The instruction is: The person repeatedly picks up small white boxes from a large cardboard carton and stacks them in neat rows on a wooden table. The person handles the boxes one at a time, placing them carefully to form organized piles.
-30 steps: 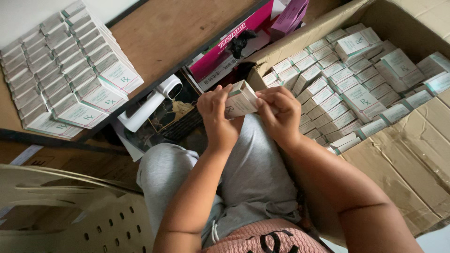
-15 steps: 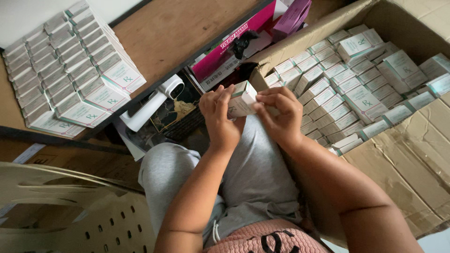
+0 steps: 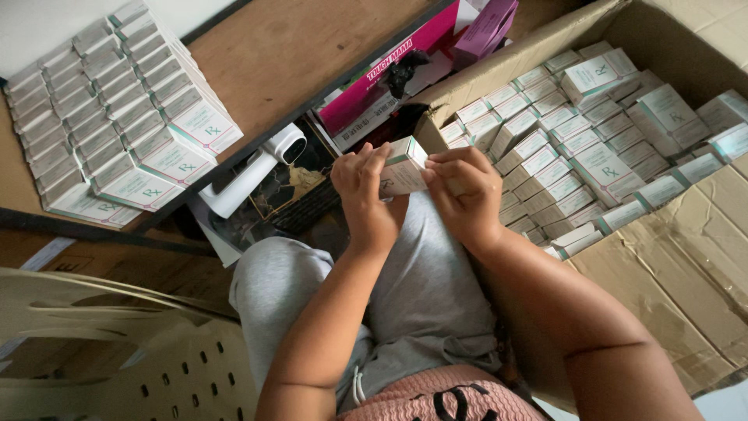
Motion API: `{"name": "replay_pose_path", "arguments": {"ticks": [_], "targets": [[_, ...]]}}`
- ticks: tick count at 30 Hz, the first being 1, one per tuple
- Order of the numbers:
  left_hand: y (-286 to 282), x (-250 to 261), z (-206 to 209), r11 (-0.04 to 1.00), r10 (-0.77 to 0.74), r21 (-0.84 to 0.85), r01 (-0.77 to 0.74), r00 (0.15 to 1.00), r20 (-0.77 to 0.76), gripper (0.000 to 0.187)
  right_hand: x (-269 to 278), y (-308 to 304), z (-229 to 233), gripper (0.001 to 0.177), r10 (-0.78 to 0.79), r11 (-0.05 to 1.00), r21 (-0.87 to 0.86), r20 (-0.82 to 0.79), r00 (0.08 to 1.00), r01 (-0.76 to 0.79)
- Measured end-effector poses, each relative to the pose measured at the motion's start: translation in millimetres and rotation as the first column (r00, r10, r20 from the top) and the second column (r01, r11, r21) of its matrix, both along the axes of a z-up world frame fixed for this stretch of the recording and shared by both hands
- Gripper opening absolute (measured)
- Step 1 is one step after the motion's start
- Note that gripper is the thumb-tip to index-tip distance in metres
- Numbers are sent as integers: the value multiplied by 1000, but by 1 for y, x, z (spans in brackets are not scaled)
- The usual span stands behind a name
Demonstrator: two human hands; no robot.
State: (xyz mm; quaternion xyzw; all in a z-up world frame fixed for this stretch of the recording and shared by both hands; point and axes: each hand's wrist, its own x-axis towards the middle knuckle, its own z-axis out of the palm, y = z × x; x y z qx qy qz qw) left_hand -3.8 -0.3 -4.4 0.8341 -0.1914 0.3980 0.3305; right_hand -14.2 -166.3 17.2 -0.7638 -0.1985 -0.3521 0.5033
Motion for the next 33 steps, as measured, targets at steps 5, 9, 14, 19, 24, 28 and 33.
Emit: {"name": "replay_pose_path", "arguments": {"ticks": [5, 9, 14, 19, 24, 28, 33], "targets": [[3, 8, -2, 992, 60, -108, -60, 998, -4, 60, -2, 7, 20, 31, 26, 953, -303, 20, 999, -18], [14, 18, 7, 929, 39, -331, -168, 931, -362, 45, 21, 46, 31, 30, 162, 947, -270, -70, 984, -175], [59, 22, 20, 872, 312, -385, -303, 949, -40, 93, 92, 117, 36, 28, 407, 890, -196, -62, 911, -411], [109, 17, 14, 823, 366, -417, -386, 922, -130, 110, 153, 198, 33, 28, 627, 767, -132, -54, 777, -628], [132, 24, -21, 416, -97, -883, -218, 955, -281, 94, 178, 247, 20, 27, 607, 772, -183, -73, 791, -609], [141, 32, -40, 235, -182, -965, -112, 971, -157, 89, 179, 265, 12, 31, 544, 822, -211, 11, 839, -530], [147, 40, -48, 184, -189, -961, -208, 952, -243, 79, 160, 277, -10, 76, 303, 940, -157, -31, 953, -304]]}}
